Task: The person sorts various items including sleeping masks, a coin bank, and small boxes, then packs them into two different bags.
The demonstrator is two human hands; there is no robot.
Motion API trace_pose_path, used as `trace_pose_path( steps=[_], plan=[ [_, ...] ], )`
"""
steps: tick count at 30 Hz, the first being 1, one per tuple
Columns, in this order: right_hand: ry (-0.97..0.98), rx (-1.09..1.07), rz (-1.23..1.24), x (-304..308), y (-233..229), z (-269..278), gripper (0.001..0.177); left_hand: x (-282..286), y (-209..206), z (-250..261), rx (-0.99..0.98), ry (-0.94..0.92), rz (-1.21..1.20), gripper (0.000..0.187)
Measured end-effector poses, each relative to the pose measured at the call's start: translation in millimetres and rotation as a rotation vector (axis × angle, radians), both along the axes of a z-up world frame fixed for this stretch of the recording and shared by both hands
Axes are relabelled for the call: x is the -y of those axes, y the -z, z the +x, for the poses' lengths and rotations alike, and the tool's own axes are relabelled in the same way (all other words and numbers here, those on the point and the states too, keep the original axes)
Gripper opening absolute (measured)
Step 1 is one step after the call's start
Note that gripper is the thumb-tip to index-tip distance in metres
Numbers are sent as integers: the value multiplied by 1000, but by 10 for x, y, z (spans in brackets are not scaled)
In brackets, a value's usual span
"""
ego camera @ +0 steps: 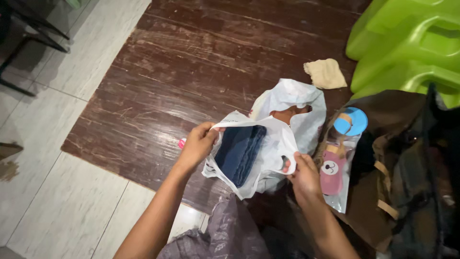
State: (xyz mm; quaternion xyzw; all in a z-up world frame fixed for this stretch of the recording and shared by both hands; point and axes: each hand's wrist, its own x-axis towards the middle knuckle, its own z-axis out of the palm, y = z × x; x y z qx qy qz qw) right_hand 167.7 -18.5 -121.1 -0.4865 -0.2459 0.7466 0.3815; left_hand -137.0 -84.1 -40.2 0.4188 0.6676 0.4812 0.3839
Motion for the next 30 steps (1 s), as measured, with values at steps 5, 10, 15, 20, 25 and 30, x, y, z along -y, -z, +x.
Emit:
trace_pose_path(
  steps=[5,10,15,20,25,30],
  plan=[
    [-16,107,66,38,70,13,17,40,-87,-18,185,-37,-167,19],
    [-26,66,88,37,51,12,18,36,-130,85,147,23,-108,22],
    [-53,87,104,38,10,-16,19,32,-148,256,16,49,-102,24],
    [-37,55,100,10,125,1,16,36,-170,324,-40,75,-85,27],
    [-259,-399,-227,-114,123,-54,30,-34,-318,460,-38,55,-178,32],
    [-344,-367,-297,-124,-783,-533,25,-146,-689,831,-191,115,-10,36]
  ],
)
